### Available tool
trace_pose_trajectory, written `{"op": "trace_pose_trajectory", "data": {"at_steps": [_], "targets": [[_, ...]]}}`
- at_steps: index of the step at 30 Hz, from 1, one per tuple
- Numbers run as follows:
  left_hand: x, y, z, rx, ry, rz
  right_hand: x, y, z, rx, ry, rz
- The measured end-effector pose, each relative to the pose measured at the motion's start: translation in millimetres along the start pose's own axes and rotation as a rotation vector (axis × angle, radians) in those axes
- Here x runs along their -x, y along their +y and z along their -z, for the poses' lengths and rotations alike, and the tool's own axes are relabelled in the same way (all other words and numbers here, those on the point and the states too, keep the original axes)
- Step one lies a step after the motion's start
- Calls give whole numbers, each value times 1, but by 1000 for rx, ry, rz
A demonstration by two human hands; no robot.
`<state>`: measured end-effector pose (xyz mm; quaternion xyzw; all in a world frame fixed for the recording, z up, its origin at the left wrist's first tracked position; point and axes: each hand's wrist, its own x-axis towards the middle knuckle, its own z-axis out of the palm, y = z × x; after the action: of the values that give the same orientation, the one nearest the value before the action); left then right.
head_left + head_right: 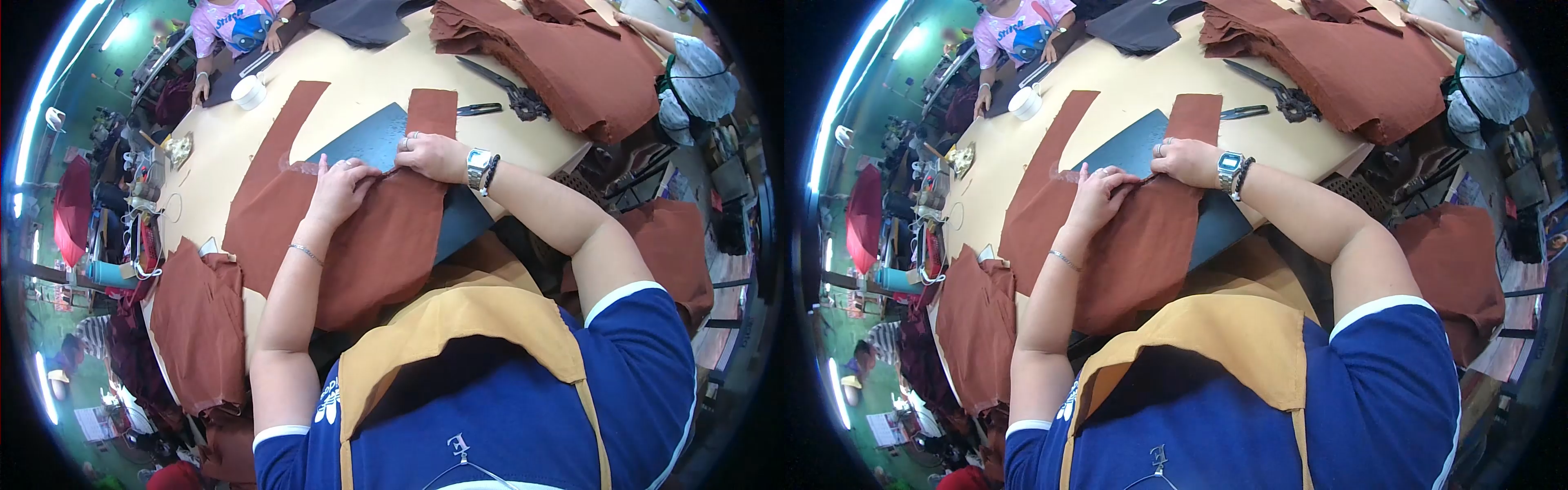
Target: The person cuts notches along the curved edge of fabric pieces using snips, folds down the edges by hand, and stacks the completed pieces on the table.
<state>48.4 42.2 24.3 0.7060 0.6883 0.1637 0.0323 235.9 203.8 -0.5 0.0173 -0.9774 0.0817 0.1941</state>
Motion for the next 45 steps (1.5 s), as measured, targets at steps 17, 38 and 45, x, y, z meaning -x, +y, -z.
{"op": "trace_pose_trajectory", "data": {"at_steps": [17, 38, 45], "targets": [[12, -33, -2, -182, 133, -232, -9, -56, 4, 334, -177, -139], [22, -66, -8, -125, 277, -86, -31, -76, 4, 119, -204, -297], [21, -66, -9, -141, 299, -19, -62, -80, -1, 154, -384, -420]]}}
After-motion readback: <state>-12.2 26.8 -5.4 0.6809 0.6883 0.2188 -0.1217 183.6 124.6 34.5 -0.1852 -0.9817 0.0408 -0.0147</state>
